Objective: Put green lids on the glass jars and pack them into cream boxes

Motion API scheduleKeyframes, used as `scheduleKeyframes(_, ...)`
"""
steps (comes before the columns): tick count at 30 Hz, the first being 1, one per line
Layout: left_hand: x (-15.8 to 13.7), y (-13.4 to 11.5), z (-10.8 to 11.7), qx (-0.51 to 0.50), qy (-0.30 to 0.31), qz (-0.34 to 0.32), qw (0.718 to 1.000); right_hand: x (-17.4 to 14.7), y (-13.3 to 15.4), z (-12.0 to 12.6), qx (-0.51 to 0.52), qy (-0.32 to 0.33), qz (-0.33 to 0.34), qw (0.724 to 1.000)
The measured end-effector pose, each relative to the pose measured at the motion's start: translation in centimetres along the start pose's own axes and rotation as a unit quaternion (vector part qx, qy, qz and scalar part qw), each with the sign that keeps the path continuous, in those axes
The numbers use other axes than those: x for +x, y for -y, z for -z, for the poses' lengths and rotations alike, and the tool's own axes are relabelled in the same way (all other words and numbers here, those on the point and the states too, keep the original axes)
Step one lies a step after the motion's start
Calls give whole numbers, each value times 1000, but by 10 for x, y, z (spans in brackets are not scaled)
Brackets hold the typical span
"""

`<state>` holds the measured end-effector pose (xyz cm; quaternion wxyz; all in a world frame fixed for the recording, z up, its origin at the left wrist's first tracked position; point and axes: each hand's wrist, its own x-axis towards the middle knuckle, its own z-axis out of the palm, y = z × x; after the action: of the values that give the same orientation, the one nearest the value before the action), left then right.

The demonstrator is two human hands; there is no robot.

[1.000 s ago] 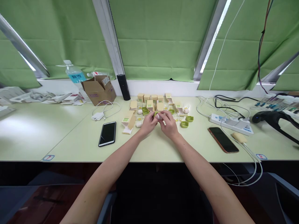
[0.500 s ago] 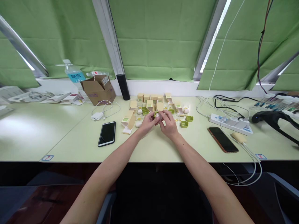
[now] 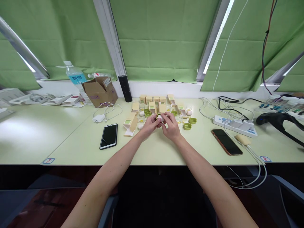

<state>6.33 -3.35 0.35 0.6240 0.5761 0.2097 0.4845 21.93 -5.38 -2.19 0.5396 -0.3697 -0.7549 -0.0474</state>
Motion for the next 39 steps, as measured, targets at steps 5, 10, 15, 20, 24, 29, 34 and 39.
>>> scheduleKeyframes(5, 0, -2, 2, -29, 26, -4, 999, 0, -2, 1, 2, -12, 6, 1000)
scheduleKeyframes(10, 1, 0, 6, -104, 40, 3, 994, 0, -4, 0, 8, -11, -15, 1000)
scheduleKeyframes(15, 3, 2, 10, -108, 18, 6, 994, 4, 1, 1, 1, 0, -40, 999)
scheduleKeyframes(20, 5, -1, 18, -118, -57, -31, 991, 6, 4, 30, -58, 29, -117, 991)
scheduleKeyframes(24, 6, -2, 22, -126, -76, -36, 988, -6, 2, 79, -214, 90, -223, 947)
scheduleKeyframes(29, 5, -1, 19, -132, -76, -32, 988, -27, 2, 126, -327, 200, -305, 872)
scheduleKeyframes(34, 5, -1, 19, -138, -78, -39, 987, -43, 5, 130, -324, 260, -319, 852)
scheduleKeyframes(39, 7, 0, 20, -141, -78, -48, 986, -42, 3, 129, -318, 253, -326, 853)
